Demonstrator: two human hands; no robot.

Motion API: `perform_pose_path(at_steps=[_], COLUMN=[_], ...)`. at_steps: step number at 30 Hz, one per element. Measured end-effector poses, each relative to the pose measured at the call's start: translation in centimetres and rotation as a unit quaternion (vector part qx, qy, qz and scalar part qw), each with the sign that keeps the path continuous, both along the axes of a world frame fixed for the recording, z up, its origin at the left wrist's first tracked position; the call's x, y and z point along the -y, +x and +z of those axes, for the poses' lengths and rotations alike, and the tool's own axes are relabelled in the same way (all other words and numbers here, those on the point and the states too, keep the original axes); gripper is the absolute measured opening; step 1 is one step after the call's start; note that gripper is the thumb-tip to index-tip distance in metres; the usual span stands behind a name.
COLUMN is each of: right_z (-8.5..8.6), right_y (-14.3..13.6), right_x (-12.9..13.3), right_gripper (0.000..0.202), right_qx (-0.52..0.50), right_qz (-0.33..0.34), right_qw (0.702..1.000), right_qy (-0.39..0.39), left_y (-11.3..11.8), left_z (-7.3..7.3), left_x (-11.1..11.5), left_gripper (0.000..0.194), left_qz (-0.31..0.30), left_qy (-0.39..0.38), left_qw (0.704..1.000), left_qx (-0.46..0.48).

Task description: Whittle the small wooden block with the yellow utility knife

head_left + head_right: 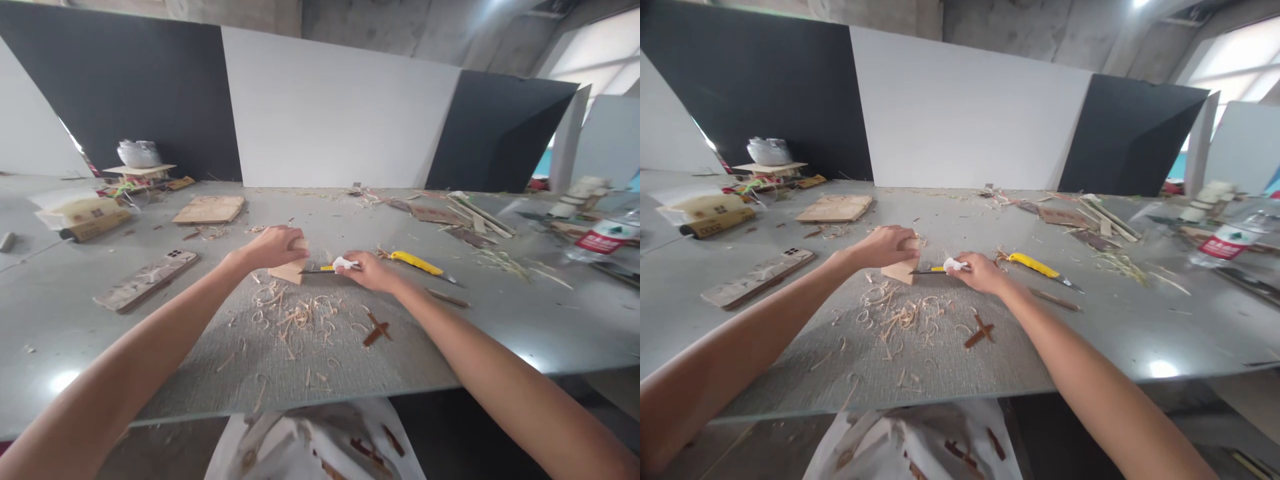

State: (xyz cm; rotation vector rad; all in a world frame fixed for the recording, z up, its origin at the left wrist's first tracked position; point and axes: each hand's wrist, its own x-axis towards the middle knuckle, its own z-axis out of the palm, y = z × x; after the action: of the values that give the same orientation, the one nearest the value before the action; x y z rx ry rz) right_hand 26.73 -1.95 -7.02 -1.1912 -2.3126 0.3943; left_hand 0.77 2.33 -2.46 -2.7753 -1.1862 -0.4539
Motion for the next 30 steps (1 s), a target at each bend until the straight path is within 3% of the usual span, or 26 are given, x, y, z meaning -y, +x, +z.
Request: perform_pose_path(at_steps=[3,12,21,25,30], right_z=[-0.3,-0.4,-0.4,-0.2,-0.5], right_y=[-0.3,-0.6,-2.0,-1.3,-0.1], right_x=[0.0,-0.2,-0.1,0.0,-0.4], right_gripper=[0.027,0.022,0.021,0.023,0.029], right_qx=[0.003,-0.003,0.069,0.023,-0.050], right_qz=[0.015,-0.013,-0.028,-0.016,-0.032], right_qw=[0.999,0.999,0.996,0.999,0.997], right_qy=[0.043,0.036,0.045,0.025,0.058], left_y=[-0.2,-0.6,-0.5,-0.2,-0.1], left_z=[-0.2,-0.5,-0.4,-0.2,-0.1], left_x=[-0.1,0.1,0.1,0.0,0.4], left_gripper=[0.047,0.042,0.041,0.043,0.043], left_qz=[0.017,-0.004,-0.013,-0.006,0.008], left_qy=[0.004,0.039,0.024,0.007,-0.006], left_qw=[1.000,0.999,1.000,1.000,1.000], left_qx=[-0.005,-0.002,0.011,0.012,0.015])
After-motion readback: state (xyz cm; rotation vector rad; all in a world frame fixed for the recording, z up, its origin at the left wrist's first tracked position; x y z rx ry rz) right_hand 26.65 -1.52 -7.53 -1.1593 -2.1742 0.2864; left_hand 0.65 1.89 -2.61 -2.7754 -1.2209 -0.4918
